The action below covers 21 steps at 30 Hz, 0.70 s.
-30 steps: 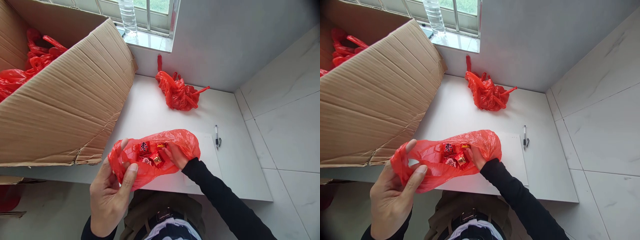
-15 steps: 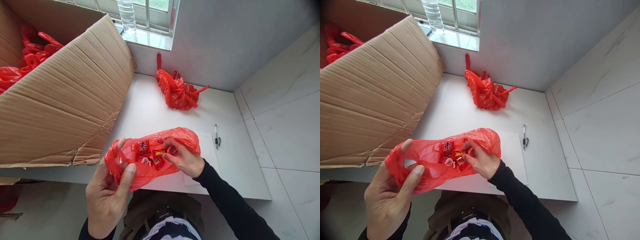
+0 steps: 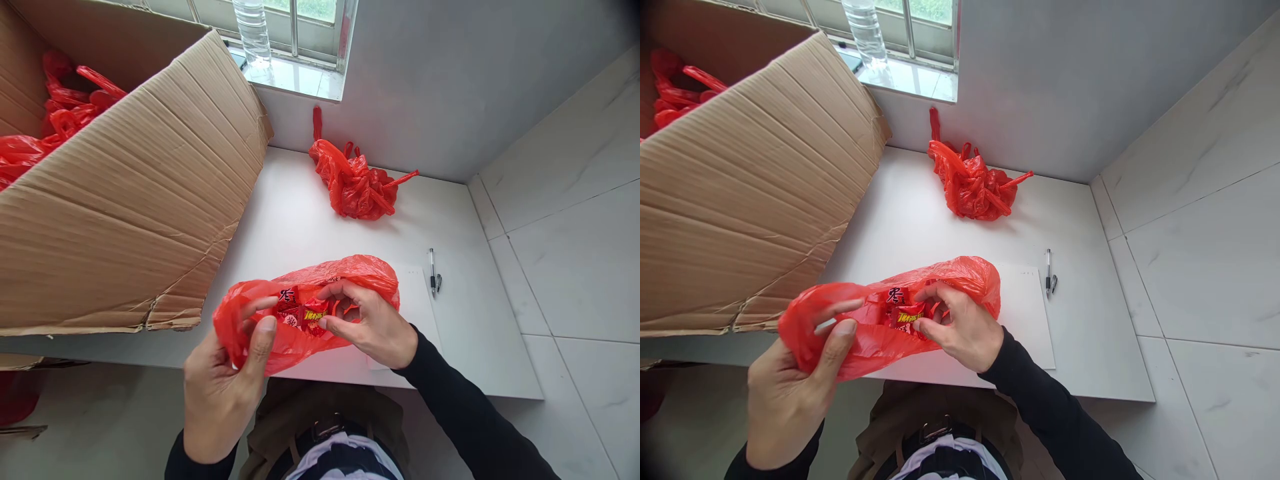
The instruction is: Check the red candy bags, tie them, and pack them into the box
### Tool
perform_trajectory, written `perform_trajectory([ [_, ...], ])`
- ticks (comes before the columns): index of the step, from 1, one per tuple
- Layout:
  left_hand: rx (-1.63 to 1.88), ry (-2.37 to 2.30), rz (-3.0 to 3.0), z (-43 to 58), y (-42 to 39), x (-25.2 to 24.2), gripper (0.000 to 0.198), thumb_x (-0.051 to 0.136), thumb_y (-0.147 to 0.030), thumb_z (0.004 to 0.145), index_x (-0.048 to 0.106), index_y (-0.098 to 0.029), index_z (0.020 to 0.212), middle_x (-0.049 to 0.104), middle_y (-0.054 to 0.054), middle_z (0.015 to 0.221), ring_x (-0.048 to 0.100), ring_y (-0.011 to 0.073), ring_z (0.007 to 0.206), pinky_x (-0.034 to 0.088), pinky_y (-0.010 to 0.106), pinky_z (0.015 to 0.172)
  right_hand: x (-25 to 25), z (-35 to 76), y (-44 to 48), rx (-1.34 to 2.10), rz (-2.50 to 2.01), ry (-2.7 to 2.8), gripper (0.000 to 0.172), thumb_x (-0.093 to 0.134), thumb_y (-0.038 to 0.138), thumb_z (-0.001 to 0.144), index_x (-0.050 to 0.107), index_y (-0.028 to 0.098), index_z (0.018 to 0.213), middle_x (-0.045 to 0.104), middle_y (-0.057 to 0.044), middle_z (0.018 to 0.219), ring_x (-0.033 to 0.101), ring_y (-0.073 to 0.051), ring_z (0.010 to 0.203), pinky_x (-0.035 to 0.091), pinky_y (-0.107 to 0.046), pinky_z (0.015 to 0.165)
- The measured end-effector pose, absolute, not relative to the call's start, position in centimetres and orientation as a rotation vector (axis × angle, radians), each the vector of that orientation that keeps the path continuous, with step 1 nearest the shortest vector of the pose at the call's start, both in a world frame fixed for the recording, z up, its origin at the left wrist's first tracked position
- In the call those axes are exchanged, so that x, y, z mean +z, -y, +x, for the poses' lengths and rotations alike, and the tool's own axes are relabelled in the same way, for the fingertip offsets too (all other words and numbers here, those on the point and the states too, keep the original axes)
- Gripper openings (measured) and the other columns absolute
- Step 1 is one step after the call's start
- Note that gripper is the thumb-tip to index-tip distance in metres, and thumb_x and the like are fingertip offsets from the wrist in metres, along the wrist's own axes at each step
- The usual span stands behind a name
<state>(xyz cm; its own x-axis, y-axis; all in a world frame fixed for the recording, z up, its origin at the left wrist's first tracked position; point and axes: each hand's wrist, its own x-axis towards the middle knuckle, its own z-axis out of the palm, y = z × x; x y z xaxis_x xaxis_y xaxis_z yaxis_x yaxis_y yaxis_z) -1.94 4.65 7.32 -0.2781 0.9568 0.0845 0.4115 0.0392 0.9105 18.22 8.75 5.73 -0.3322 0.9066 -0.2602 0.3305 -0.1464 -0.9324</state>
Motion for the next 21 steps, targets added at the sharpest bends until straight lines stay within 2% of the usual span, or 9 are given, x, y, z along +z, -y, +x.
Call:
perform_trajectory([
  [3, 0.988, -1.704, 1.527, -2.4, -5.0, 6.5, 0.023, 0.069, -0.044, 0.084, 0.075, -0.022, 0.089, 0.072, -0.002, 0.077, 0.069, 0.0176, 0.073, 0.052, 0.023, 0.059, 6.6, 17.7, -8.3, 1.533, -1.324, 1.572, 0.024, 0.071, 0.024, 0.082, 0.067, 0.021, 0.105, 0.069, 0.000, 0.096, 0.059, -0.012, 0.071, 0.054, -0.030, 0.070],
  [6, 0.886, -1.620, 1.544, -2.6, -5.0, 5.8, 0.023, 0.069, -0.044, 0.085, 0.074, -0.022, 0.090, 0.066, -0.002, 0.066, 0.069, 0.0190, 0.076, 0.052, 0.025, 0.061, 7.1, 17.4, -7.9, 1.492, -1.270, 1.580, 0.023, 0.071, 0.018, 0.080, 0.068, 0.021, 0.103, 0.068, 0.001, 0.093, 0.059, -0.012, 0.072, 0.054, -0.029, 0.072],
  [11, 0.903, -1.552, 1.471, -2.6, -4.7, 5.5, 0.021, 0.069, -0.041, 0.087, 0.074, -0.024, 0.098, 0.067, -0.002, 0.074, 0.068, 0.0179, 0.082, 0.051, 0.024, 0.069, 7.1, 17.4, -7.8, 1.426, -1.196, 1.571, 0.025, 0.067, 0.007, 0.079, 0.068, 0.019, 0.102, 0.068, 0.000, 0.093, 0.062, -0.012, 0.078, 0.055, -0.028, 0.076],
  [17, 0.852, -1.410, 1.196, -2.9, -5.0, 5.8, 0.025, 0.069, -0.042, 0.087, 0.072, -0.021, 0.100, 0.072, 0.002, 0.090, 0.065, 0.0189, 0.084, 0.052, 0.027, 0.076, 6.8, 17.9, -8.0, 1.637, -1.126, 1.434, 0.027, 0.071, 0.026, 0.087, 0.070, 0.021, 0.113, 0.069, -0.001, 0.093, 0.065, -0.012, 0.078, 0.056, -0.028, 0.076],
  [21, 0.887, -1.346, 1.066, -3.3, -5.0, 5.7, 0.020, 0.070, -0.040, 0.086, 0.065, -0.021, 0.083, 0.066, -0.001, 0.077, 0.056, 0.0139, 0.071, 0.046, 0.022, 0.064, 6.3, 18.5, -8.3, 1.800, -1.018, 1.256, 0.025, 0.058, 0.033, 0.097, 0.072, 0.018, 0.111, 0.066, 0.000, 0.080, 0.066, -0.010, 0.065, 0.058, -0.027, 0.068],
])
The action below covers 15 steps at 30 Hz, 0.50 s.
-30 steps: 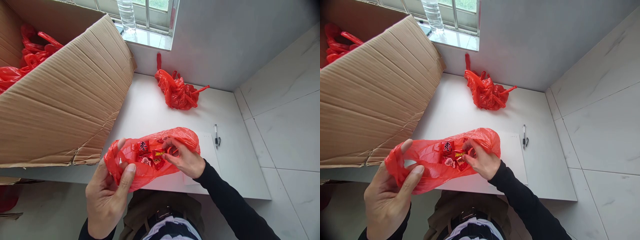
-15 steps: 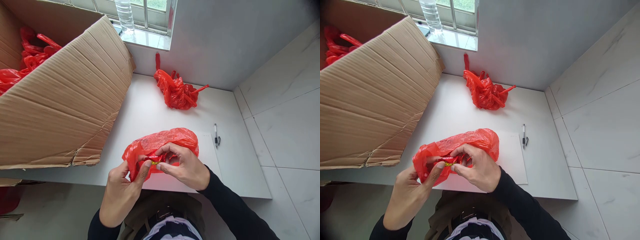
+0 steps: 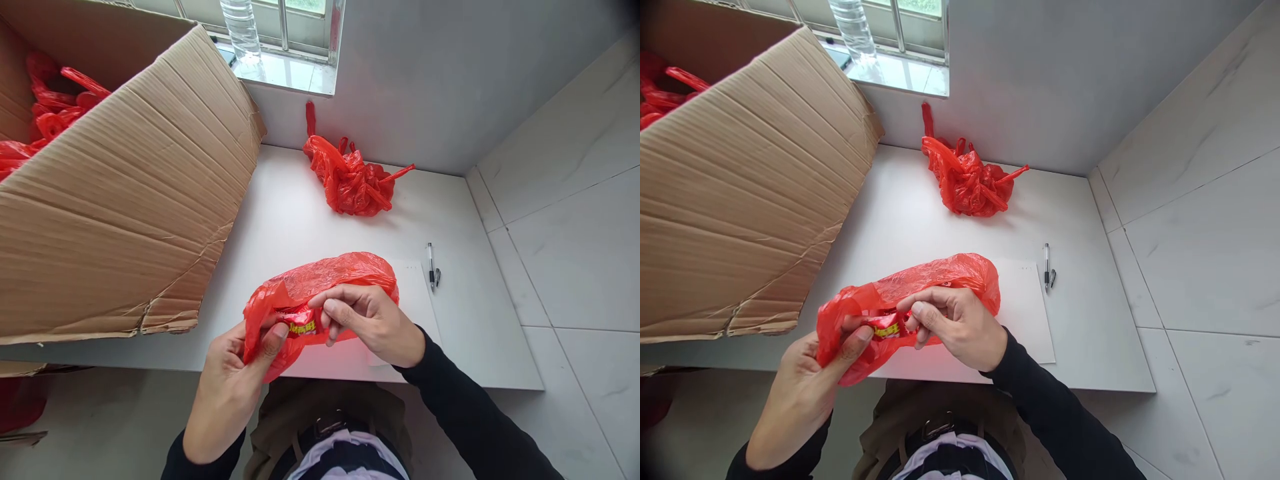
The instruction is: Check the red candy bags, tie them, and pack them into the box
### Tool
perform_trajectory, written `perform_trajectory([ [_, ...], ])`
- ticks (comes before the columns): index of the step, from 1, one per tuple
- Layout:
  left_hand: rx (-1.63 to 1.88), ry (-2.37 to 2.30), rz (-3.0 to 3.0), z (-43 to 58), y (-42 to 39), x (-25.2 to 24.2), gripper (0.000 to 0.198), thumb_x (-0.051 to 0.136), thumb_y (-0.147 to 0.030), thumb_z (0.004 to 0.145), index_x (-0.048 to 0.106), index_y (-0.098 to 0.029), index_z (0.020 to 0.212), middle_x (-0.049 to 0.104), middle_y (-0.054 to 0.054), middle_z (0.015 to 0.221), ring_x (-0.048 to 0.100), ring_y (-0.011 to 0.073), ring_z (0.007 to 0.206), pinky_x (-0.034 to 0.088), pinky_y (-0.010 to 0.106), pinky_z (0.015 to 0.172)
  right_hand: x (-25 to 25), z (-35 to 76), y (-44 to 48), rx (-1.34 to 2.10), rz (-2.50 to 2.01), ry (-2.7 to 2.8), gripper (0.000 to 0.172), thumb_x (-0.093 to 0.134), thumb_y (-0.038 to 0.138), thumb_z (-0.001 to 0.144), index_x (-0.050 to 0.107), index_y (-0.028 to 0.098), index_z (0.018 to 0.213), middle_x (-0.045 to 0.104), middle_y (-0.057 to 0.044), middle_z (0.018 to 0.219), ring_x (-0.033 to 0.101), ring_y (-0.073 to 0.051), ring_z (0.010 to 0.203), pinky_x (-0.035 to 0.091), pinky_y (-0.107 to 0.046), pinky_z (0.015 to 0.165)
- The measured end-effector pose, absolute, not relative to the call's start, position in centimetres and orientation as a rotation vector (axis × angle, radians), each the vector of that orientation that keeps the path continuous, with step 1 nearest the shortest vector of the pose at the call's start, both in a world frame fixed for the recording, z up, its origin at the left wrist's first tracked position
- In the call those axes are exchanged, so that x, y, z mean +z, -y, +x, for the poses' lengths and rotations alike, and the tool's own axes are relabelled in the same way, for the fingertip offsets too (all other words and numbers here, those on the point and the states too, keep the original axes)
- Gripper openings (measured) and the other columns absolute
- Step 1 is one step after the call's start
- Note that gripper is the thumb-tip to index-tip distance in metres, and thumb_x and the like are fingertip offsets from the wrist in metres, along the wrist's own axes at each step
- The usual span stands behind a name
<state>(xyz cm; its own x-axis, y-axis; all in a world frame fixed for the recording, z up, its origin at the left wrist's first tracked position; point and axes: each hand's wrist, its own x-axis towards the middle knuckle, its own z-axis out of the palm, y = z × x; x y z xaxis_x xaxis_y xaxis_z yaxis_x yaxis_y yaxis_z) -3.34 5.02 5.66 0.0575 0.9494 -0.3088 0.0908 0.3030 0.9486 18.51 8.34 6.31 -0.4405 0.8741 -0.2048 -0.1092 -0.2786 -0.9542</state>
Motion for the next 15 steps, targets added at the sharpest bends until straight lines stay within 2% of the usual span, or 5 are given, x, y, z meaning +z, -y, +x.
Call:
perform_trajectory([
  [3, 0.917, -1.364, 0.985, -3.7, -4.8, 5.4, 0.028, 0.074, -0.039, 0.083, 0.056, -0.020, 0.073, 0.064, -0.003, 0.075, 0.051, 0.0115, 0.067, 0.042, 0.019, 0.059, 6.2, 18.7, -8.4, 1.808, -1.006, 1.218, 0.027, 0.056, 0.036, 0.099, 0.072, 0.017, 0.108, 0.065, 0.000, 0.079, 0.066, -0.009, 0.064, 0.059, -0.025, 0.067],
  [7, 0.870, -1.358, 0.982, -3.9, -4.7, 5.3, 0.022, 0.074, -0.040, 0.083, 0.063, -0.021, 0.081, 0.064, -0.003, 0.077, 0.054, 0.0126, 0.071, 0.046, 0.019, 0.062, 6.5, 18.3, -8.2, 1.813, -1.038, 1.249, 0.026, 0.066, 0.039, 0.092, 0.070, 0.016, 0.102, 0.066, -0.001, 0.083, 0.062, -0.009, 0.068, 0.059, -0.023, 0.063],
  [10, 0.848, -1.332, 0.987, -3.8, -4.8, 5.2, 0.021, 0.072, -0.040, 0.084, 0.066, -0.021, 0.082, 0.066, -0.002, 0.081, 0.058, 0.0141, 0.076, 0.048, 0.021, 0.066, 6.5, 17.8, -8.1, 1.825, -1.058, 1.232, 0.023, 0.070, 0.037, 0.089, 0.066, 0.015, 0.089, 0.064, 0.001, 0.076, 0.059, -0.009, 0.064, 0.057, -0.023, 0.059],
  [15, 0.821, -1.366, 1.041, -3.5, -5.0, 5.9, 0.026, 0.071, -0.043, 0.084, 0.067, -0.019, 0.074, 0.061, -0.002, 0.070, 0.051, 0.0115, 0.063, 0.045, 0.020, 0.056, 6.4, 17.8, -8.2, 1.873, -1.101, 1.196, 0.026, 0.066, 0.039, 0.090, 0.064, 0.014, 0.083, 0.063, 0.001, 0.069, 0.059, -0.010, 0.058, 0.056, -0.025, 0.056],
])
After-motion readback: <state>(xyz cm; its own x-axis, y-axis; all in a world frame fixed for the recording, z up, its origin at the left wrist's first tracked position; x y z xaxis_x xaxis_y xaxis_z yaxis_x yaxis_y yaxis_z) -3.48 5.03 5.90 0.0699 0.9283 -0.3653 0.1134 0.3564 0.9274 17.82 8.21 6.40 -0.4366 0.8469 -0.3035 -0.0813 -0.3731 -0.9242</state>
